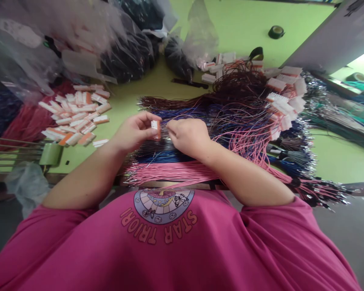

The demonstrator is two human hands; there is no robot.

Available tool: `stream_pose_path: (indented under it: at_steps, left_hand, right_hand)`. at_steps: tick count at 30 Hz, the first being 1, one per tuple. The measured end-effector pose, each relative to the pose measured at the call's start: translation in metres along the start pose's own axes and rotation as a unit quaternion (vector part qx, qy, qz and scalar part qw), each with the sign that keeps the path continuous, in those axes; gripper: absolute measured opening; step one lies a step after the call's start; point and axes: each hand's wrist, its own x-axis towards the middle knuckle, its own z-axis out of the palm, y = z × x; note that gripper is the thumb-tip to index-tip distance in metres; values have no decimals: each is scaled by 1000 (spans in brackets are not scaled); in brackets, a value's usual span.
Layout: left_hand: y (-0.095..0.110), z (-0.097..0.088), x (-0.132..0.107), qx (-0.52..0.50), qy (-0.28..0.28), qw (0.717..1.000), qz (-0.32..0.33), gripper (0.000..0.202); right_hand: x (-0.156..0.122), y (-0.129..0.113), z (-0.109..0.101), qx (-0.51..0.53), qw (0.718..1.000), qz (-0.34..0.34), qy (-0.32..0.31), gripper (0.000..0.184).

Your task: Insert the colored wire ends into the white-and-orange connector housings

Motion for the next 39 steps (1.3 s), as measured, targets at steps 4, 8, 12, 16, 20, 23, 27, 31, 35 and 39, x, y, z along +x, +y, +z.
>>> stream_pose_path:
  at_steps: [4,8,12,16,20,23,27,31,35,39]
  left_hand:
    - [-3,2,0,0,8,1000,-1,44]
    - [-4,4,0,-17,17,1000,-13,42]
    - [-4,6,0,-12,19,1000,-21,41]
    - [-4,6,-1,-37,31,999,-14,41]
    - [-3,6,-2,-37,32,999,-5,40]
    - [-3,5,-2,-19,16,1000,5,41]
    - [-1,5,-3,0,9,1000,22,44]
    - [0,4,-4,3,11,999,31,45]
    - [-4,5,-4,5,7,999,32,44]
    - [-8,6,-2,12,0,1000,25,44]
  right_hand:
    - [1,0,7,64,998,4,8,36]
    - [2,-1,15,103,995,7,2,35]
    - [4,0,19,134,991,7,11,33]
    - [5,1,17,150,988,7,36,34]
    - [6,3,16,210,977,1,49,32]
    - [6,4,18,260,964,11,43,30]
    - [7,6,15,300,953,14,28,26]
    - [10,5,8,300,954,13,15,25]
    - [11,0,8,276,961,19,-4,23]
    - [10,-3,13,238,970,40,-18,19]
